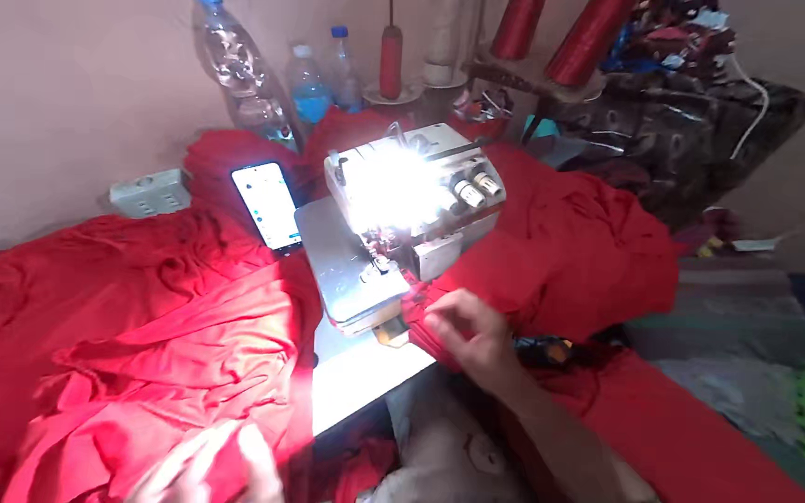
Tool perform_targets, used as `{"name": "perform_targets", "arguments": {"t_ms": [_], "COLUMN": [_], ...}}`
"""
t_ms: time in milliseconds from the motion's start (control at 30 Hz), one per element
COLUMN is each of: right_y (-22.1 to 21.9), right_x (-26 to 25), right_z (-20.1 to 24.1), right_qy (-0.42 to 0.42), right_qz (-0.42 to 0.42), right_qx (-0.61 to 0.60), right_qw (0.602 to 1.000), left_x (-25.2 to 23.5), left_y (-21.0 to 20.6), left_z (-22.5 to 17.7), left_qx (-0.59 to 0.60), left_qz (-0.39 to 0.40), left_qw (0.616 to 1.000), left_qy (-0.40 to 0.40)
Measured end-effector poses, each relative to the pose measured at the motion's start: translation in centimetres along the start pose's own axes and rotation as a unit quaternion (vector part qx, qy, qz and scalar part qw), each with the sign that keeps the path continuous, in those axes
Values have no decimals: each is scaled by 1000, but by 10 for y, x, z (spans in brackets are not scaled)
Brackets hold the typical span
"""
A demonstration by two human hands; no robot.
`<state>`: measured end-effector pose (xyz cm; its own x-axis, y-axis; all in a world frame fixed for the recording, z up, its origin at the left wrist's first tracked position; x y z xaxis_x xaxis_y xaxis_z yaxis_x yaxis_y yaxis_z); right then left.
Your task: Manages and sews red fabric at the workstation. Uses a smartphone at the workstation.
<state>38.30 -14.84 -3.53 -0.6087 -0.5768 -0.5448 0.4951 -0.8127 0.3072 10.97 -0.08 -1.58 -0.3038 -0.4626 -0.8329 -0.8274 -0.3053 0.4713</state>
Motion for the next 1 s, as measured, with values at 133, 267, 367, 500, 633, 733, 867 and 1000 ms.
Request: {"name": "perform_targets", "arguments": {"t_ms": [133,267,367,500,633,733,867,1000], "right_y": [29,34,57,85,120,150,129,100], "right_x": [-32,-46,-44,-36,-38,-46,-41,-29], "right_z": [-55,-65,-72,-79,-59,-23,34,82], "right_qy": [-176,-149,-167,-239,-166,-45,70,177], "right_qz": [166,233,173,74,-13,-62,74,97], "right_qx": [230,169,74,-59,-99,-45,-9,61], "right_qw": [943,946,968,966,981,996,995,977], "left_x": [13,25,40,35,28,22,-12,-43], "left_y": [-87,-179,-204,-206,-208,-170,-120,-117], "left_z": [-90,-145,-138,-126,-124,-131,-156,-211], "left_qx": [247,243,190,179,187,144,282,569], "left_qz": [168,303,360,455,524,317,167,277], "left_qw": [954,904,906,871,827,936,942,772], "left_qy": [-28,-180,-114,44,79,-45,-71,-53]}}
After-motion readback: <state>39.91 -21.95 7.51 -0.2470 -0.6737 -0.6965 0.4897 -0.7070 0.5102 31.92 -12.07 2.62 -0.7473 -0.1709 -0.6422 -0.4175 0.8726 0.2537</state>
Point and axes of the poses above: each hand's wrist, its own x-axis away from the middle knuckle, its own y-axis out of the back of the hand, z = x × y, the point moved 8 cm from there along -x, towards the middle knuckle, and after that the axes turned 1 degree about z, right-handed, at the moved point
